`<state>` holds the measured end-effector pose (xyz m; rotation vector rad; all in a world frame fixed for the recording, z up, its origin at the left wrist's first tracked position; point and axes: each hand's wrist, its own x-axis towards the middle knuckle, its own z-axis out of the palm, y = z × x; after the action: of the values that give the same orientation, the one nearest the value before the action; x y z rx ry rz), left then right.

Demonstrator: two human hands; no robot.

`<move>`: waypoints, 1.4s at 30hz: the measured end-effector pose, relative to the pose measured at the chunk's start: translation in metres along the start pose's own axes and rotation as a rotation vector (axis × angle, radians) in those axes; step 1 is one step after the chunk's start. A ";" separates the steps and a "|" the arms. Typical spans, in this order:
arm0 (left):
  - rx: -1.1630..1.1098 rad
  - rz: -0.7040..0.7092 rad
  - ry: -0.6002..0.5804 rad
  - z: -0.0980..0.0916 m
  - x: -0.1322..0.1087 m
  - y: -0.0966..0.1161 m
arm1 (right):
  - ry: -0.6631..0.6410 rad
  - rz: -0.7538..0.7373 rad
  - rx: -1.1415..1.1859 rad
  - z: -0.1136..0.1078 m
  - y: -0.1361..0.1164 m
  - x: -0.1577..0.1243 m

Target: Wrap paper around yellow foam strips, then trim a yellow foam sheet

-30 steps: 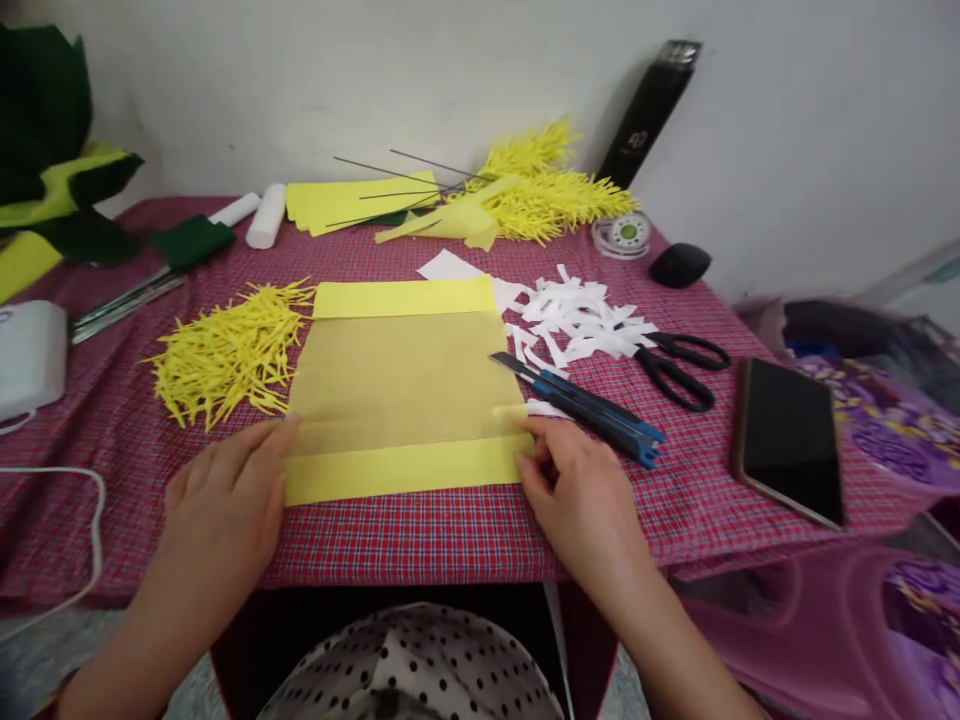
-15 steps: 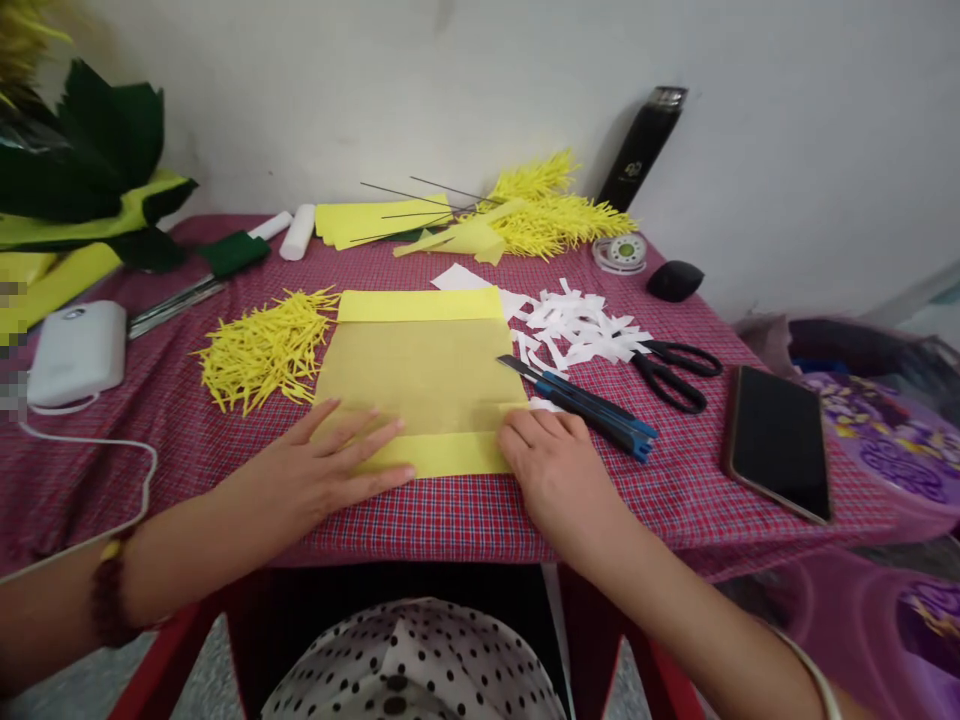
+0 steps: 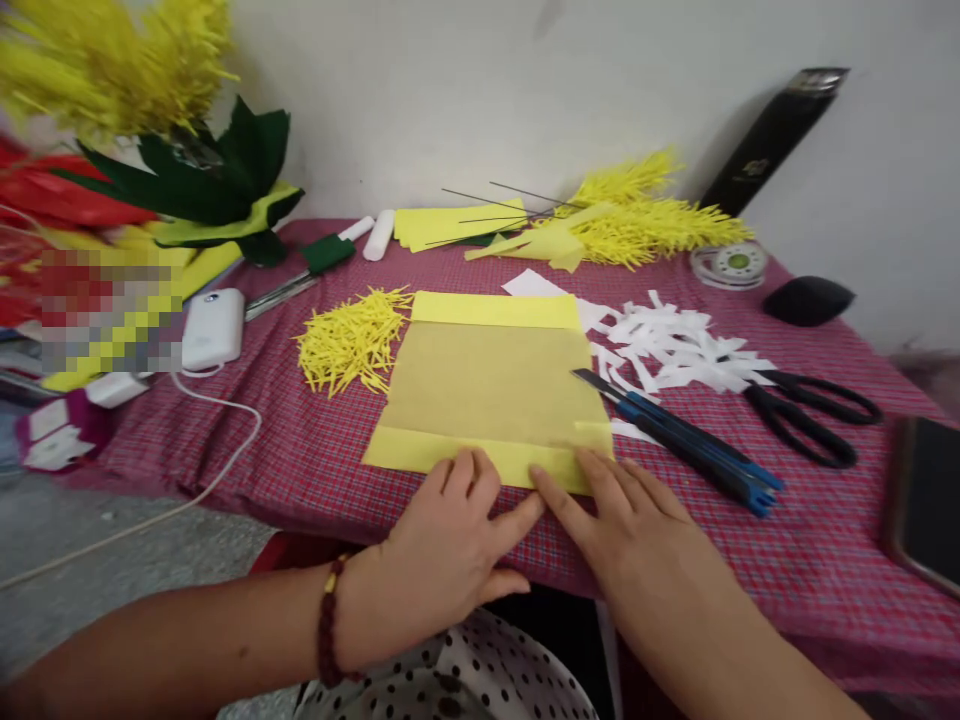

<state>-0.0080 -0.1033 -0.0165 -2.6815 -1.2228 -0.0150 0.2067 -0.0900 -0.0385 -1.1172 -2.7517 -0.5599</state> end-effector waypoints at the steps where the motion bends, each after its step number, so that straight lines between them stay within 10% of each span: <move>1: 0.013 -0.002 0.012 0.001 -0.002 0.000 | 0.013 0.009 0.009 0.004 0.000 -0.003; 12: -0.080 -0.085 0.082 0.016 -0.003 -0.002 | -0.027 0.089 0.024 0.022 0.001 -0.025; 29: -0.122 -0.076 0.162 0.026 0.001 -0.004 | -0.058 0.233 0.095 -0.022 0.001 -0.012; 42: 0.011 -0.084 0.078 0.029 -0.039 -0.023 | -0.008 0.093 0.143 0.019 -0.022 -0.004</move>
<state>-0.0524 -0.1124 -0.0442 -2.5923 -1.3064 -0.1236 0.1953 -0.0999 -0.0632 -1.2079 -2.6808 -0.3426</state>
